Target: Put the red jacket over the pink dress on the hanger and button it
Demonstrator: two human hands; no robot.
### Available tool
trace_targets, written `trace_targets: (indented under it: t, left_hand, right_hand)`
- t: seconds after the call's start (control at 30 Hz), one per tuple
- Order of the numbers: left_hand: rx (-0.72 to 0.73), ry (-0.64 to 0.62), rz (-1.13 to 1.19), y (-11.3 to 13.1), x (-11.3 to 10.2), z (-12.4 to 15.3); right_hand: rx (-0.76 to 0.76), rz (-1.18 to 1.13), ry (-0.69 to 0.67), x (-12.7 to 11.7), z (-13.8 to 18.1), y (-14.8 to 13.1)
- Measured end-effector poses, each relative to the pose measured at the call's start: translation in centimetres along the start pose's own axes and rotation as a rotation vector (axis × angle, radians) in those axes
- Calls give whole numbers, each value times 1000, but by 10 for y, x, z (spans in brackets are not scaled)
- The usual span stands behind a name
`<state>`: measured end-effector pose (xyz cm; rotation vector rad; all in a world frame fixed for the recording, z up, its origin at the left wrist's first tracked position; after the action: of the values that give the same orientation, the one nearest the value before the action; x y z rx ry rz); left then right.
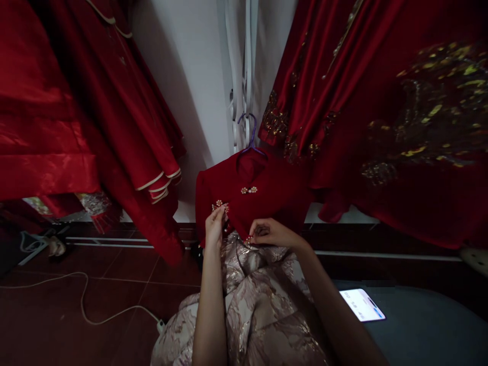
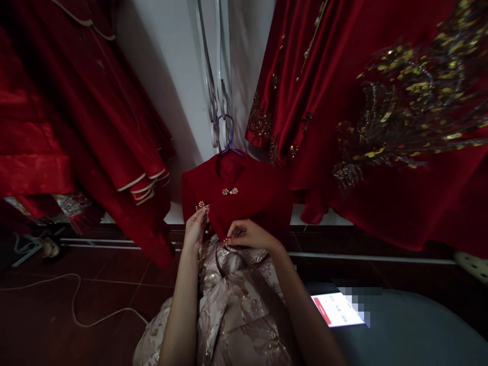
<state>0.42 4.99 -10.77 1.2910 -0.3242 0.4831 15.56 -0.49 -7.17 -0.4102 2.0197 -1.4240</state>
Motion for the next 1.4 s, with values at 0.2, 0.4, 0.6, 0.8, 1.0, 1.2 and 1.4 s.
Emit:
trace_targets:
  t: [0.2,0.4,0.6,0.8,1.0,1.2,1.4]
  left_hand:
    - [57,71,11,3,-5,1]
    - [211,164,-182,43,-5,22]
    - [726,-17,-995,107,95,61]
    - [937,-252,-1610,89,168,47]
    - [937,-399,-1706,90,178,38]
    - [965,-375,-1684,88,176,41]
    - [954,-436,-1668,87,179,46]
  right_hand:
    - [-16,-5,-29,5,-2,-3]
    - [-4,-23,-127,4,9,-5]
    - [52,-42,-216,1,23,-1]
    - [60,-34,-198,-2,25,1]
    - [36,-45,-203,-3,25,1]
    - [19,-3,-233,-3,24,2]
    - [47,14,-225,-4,26,1]
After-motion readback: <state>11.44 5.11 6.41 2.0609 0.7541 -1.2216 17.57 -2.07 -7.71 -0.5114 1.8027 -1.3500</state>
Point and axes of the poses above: each hand's wrist, its own z-axis away from the middle knuckle, its own x-axis out of the palm, y = z × x, the point moved 10 cm from there along -z, towards the middle knuckle, and after that the axes turned 15 degrees about -x, right-handed, at the moved point
